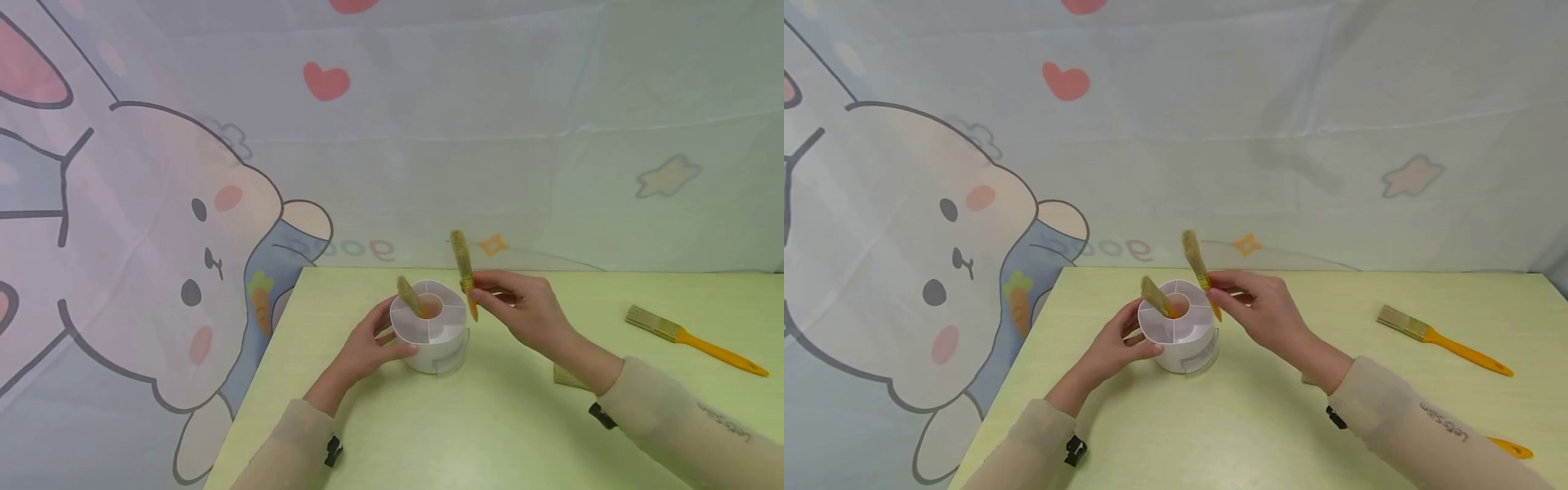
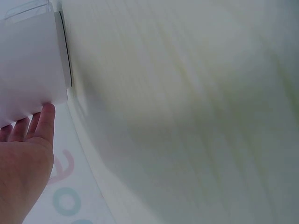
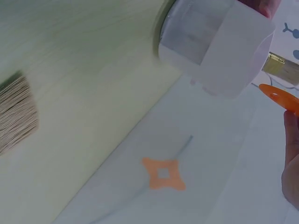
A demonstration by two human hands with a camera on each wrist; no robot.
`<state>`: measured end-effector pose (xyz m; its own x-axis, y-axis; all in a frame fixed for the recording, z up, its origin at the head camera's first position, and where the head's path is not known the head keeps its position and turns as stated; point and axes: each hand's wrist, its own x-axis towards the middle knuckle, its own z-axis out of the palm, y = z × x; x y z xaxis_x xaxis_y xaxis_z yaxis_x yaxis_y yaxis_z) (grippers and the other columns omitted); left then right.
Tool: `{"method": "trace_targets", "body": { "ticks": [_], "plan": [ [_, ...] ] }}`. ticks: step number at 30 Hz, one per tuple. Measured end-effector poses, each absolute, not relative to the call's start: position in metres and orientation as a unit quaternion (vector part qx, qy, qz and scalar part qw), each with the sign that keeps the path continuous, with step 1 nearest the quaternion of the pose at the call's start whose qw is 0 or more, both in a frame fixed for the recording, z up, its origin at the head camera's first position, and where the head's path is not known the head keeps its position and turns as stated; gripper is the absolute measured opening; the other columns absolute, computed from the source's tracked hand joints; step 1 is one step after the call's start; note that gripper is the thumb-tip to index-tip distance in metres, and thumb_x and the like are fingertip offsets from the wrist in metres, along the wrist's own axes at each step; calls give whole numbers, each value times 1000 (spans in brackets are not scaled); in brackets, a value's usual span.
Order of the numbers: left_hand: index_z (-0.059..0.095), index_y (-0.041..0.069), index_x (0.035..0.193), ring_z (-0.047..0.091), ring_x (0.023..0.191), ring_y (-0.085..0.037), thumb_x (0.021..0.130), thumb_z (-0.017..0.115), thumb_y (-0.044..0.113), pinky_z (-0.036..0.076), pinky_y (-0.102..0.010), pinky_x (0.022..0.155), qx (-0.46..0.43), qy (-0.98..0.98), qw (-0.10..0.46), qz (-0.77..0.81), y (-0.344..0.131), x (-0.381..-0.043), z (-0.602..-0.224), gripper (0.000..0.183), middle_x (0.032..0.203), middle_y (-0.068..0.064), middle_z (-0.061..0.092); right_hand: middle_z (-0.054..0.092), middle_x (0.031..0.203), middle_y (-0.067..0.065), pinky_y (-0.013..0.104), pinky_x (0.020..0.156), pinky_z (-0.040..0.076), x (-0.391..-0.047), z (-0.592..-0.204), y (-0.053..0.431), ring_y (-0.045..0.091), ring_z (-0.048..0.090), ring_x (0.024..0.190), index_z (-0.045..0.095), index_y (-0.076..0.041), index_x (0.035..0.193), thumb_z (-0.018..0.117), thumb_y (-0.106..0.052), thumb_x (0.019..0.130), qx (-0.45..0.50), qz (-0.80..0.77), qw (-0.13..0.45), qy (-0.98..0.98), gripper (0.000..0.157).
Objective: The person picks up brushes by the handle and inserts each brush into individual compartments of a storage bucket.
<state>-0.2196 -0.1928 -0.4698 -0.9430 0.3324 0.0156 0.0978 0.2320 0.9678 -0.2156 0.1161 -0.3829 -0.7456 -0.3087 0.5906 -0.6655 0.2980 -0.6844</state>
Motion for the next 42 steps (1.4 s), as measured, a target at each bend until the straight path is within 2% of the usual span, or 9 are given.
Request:
{"method": "trace_targets", "body": {
  "ticks": [7, 15, 19, 24, 35, 42],
  "plan": [
    [37, 21, 166, 41, 155, -26, 90, 88, 10, 44, -42, 121, 139, 776, 98, 608, -193, -218, -468, 92, 165, -3, 45, 82, 107, 9, 21, 77, 64, -219, -389, 100, 12, 78, 94, 79, 0, 118, 80, 6, 92, 345, 501, 180, -773, 27],
    [37, 23, 166, 41, 155, -25, 91, 87, 10, 44, -43, 122, 147, 773, 100, 609, -193, -218, -469, 91, 165, -1, 45, 81, 113, 10, 22, 78, 65, -219, -399, 92, 21, 80, 93, 79, -1, 121, 81, 6, 91, 380, 483, 173, -770, 31],
    [37, 24, 166, 41, 155, -26, 91, 87, 11, 44, -45, 122, 150, 772, 101, 609, -194, -217, -469, 91, 165, -1, 45, 81, 111, 9, 22, 79, 64, -220, -405, 91, 20, 80, 92, 79, 0, 121, 85, 6, 86, 409, 439, 195, -776, 36],
    [37, 25, 166, 40, 155, -27, 92, 87, 13, 44, -46, 122, 151, 773, 102, 608, -194, -216, -469, 91, 166, -1, 45, 81, 105, 9, 28, 74, 66, -221, -412, 91, 21, 80, 89, 79, 1, 117, 88, 8, 80, 437, 401, 229, -771, 39],
    [38, 25, 166, 41, 155, -28, 91, 87, 12, 44, -45, 121, 152, 773, 100, 607, -195, -216, -470, 91, 165, -1, 45, 81, 97, 4, 29, 63, 64, -228, -425, 90, 13, 75, 76, 80, -3, 113, 94, 0, 76, 464, 308, 289, -779, 39],
    [38, 25, 165, 41, 155, -27, 91, 87, 11, 45, -44, 121, 154, 776, 98, 604, -195, -216, -470, 90, 165, 0, 46, 81, 96, 5, 33, 67, 66, -229, -426, 86, 16, 77, 76, 80, -4, 110, 96, -6, 75, 481, 265, 321, -772, 39]
  ]
}}
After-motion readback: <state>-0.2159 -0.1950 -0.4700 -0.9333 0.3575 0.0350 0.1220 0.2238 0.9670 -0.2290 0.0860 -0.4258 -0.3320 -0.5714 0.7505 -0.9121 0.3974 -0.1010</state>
